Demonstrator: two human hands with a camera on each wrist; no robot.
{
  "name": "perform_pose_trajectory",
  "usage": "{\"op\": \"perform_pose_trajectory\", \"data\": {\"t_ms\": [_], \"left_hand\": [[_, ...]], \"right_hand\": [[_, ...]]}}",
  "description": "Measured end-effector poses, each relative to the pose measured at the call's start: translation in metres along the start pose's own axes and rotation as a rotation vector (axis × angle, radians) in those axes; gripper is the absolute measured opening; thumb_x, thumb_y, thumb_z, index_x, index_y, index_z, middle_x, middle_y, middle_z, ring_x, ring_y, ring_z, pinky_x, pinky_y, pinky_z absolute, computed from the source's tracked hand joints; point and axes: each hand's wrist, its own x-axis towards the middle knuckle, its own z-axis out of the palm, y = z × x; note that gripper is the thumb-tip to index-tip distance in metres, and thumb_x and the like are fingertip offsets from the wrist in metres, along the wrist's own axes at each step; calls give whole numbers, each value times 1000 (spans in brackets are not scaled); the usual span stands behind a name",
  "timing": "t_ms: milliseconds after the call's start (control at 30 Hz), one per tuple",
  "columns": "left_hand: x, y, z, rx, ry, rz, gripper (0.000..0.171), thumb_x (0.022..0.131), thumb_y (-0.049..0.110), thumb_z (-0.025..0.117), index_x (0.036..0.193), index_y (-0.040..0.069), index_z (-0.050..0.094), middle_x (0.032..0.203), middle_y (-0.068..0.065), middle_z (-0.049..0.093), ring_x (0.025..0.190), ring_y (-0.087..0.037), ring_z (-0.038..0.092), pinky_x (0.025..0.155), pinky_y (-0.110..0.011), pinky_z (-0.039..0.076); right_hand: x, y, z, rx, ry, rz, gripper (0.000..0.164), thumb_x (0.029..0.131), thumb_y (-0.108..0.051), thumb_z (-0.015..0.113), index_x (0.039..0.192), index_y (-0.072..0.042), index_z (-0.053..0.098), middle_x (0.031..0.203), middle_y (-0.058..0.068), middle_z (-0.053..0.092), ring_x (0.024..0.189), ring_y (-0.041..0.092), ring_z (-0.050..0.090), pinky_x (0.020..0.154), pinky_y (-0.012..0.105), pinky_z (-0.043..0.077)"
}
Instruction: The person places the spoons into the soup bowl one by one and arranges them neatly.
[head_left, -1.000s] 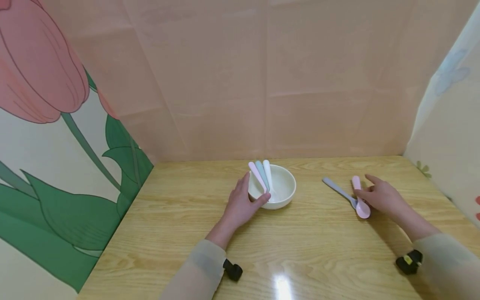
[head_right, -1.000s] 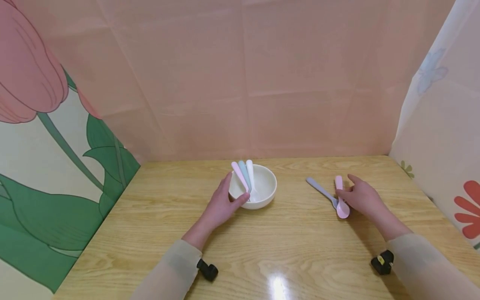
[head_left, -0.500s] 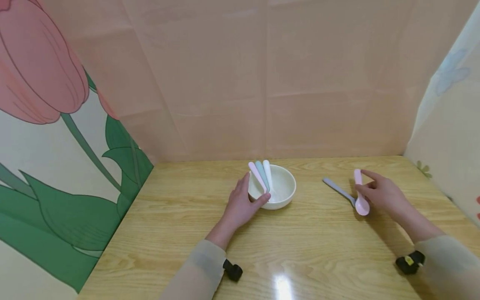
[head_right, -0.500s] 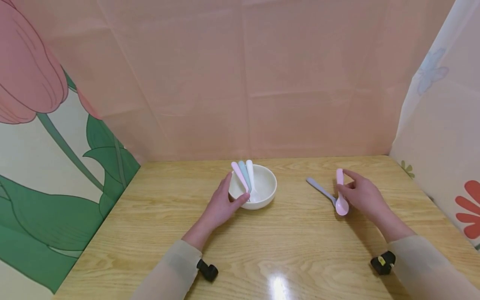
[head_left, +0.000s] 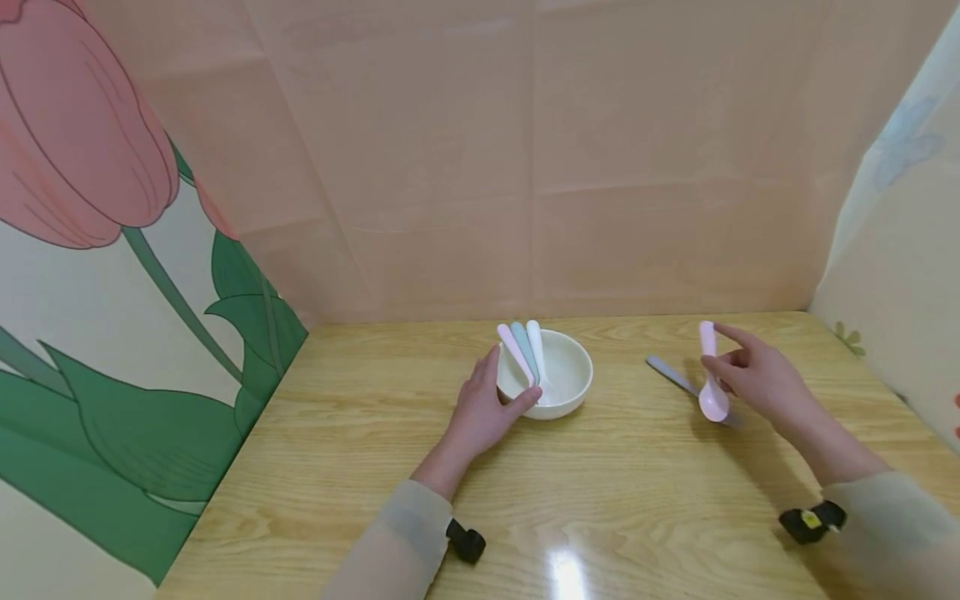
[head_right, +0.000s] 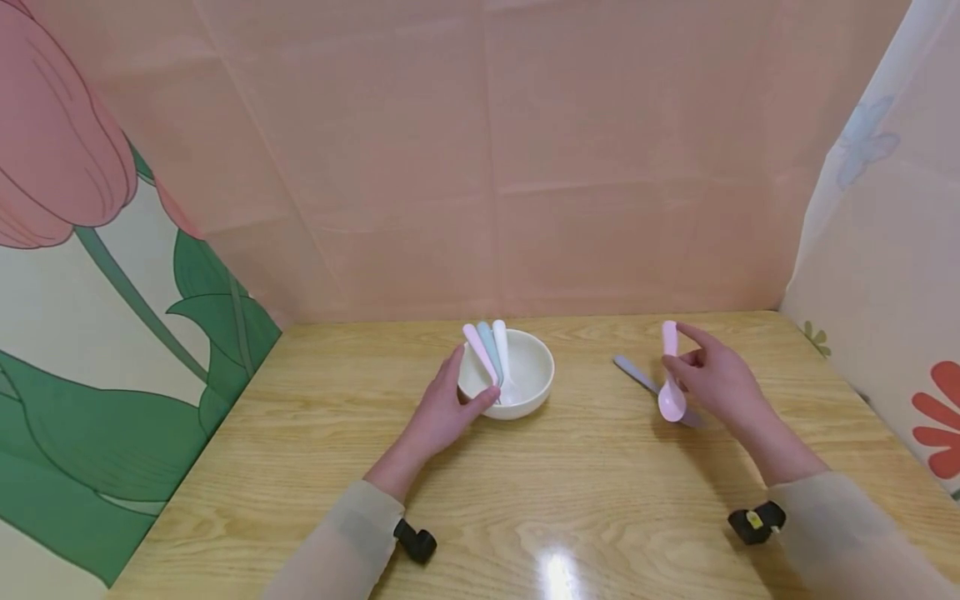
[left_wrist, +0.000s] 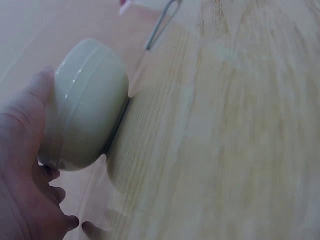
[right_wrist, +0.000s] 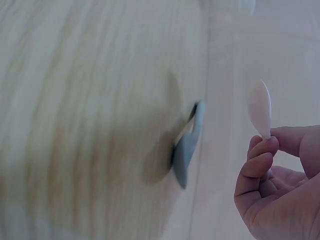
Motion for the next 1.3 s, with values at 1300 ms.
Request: {"op": "perform_pose_trajectory", "data": {"t_ms": [1300], "left_hand": [[-1,1,1,8,13,23,110,100,75,66,178,14,17,181,-10,25,161,-41,32,127,-65,29]], "right_hand": [[23,-98,53,359,33,-104,74,113,-18,66,175,-9,27,114,24,68,81,12,64,72,26,59]]}}
